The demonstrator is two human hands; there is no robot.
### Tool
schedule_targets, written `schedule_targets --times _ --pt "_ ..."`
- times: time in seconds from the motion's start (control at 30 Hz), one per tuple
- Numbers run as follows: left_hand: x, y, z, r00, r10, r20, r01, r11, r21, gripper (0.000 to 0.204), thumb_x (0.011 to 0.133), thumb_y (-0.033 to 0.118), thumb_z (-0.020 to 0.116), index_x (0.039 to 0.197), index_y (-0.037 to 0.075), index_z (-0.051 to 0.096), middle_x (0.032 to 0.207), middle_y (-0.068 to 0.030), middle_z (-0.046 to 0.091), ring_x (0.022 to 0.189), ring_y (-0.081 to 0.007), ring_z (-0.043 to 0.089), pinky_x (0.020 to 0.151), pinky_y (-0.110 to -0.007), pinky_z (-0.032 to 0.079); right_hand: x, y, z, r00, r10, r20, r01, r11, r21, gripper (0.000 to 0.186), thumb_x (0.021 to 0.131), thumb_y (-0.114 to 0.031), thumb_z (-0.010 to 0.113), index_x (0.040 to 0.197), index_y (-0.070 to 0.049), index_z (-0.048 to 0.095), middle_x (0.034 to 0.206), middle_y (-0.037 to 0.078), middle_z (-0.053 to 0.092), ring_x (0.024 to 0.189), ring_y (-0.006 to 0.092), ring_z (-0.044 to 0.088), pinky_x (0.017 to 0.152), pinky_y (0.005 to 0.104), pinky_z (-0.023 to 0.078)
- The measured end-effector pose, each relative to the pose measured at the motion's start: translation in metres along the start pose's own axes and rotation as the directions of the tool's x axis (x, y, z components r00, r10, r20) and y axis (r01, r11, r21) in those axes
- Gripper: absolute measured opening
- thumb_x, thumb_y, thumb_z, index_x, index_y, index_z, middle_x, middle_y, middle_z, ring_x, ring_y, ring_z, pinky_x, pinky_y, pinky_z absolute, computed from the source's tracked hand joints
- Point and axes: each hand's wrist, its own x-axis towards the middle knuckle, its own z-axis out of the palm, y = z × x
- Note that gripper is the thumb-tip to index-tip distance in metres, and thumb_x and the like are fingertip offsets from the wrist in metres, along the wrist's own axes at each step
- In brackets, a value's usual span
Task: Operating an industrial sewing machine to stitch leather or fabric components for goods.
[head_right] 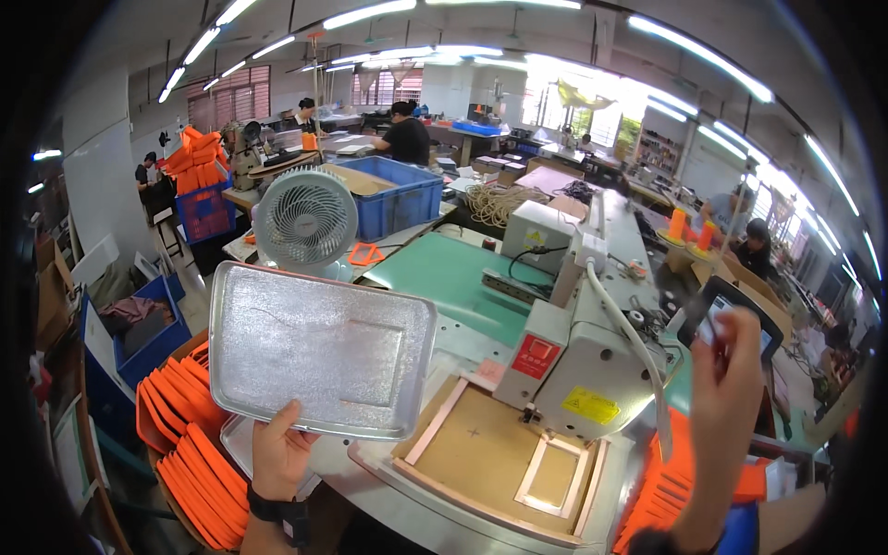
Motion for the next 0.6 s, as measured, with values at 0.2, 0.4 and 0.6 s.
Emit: schedule_targets --times 0.2,0.4,0.6 --pt "-0.007 0.034 0.007 0.977 0.209 -0.054 -0.2 0.971 0.129 0.045 0.092 -0.001 0.058 0.135 0.003 0.047 0.123 -0.0111 0.061 0.105 -0.0237 0.067 0.081 -0.037 0.062 0.065 0.092 0.028 0.854 -0.03 0.519 -0.117 0.961 0.249 0.023 0.09 0.006 0.051 0.108 0.003 0.066 0.088 0.002 0.054 0.071 0.0097 0.049 0.063 0.0231 0.039" --pt "0.013 0.147 -0.059 0.48 0.786 0.388 -0.402 -0.196 0.894 0.062 0.091 0.004 0.054 0.148 -0.004 0.031 0.13 -0.0212 0.057 0.11 -0.031 0.063 0.101 -0.038 0.045 0.055 0.098 0.011 0.78 -0.083 0.62 -0.128 0.949 0.287 0.025 0.1 -0.006 0.05 0.117 0.004 0.066 0.105 0.003 0.055 0.088 0.0072 0.051 0.071 0.0192 0.039" --pt "-0.019 0.182 -0.07 0.793 0.607 0.048 0.156 -0.279 0.948 0.073 0.087 0.002 0.047 0.152 -0.008 0.017 0.101 -0.0346 0.064 0.094 -0.0448 0.066 0.081 -0.044 0.052 0.049 0.09 -0.009 0.835 -0.136 0.534 0.011 0.973 0.231 0.03 0.101 -0.014 0.053 0.121 0.005 0.064 0.116 0.007 0.054 0.098 0.0156 0.052 0.079 0.0259 0.043"
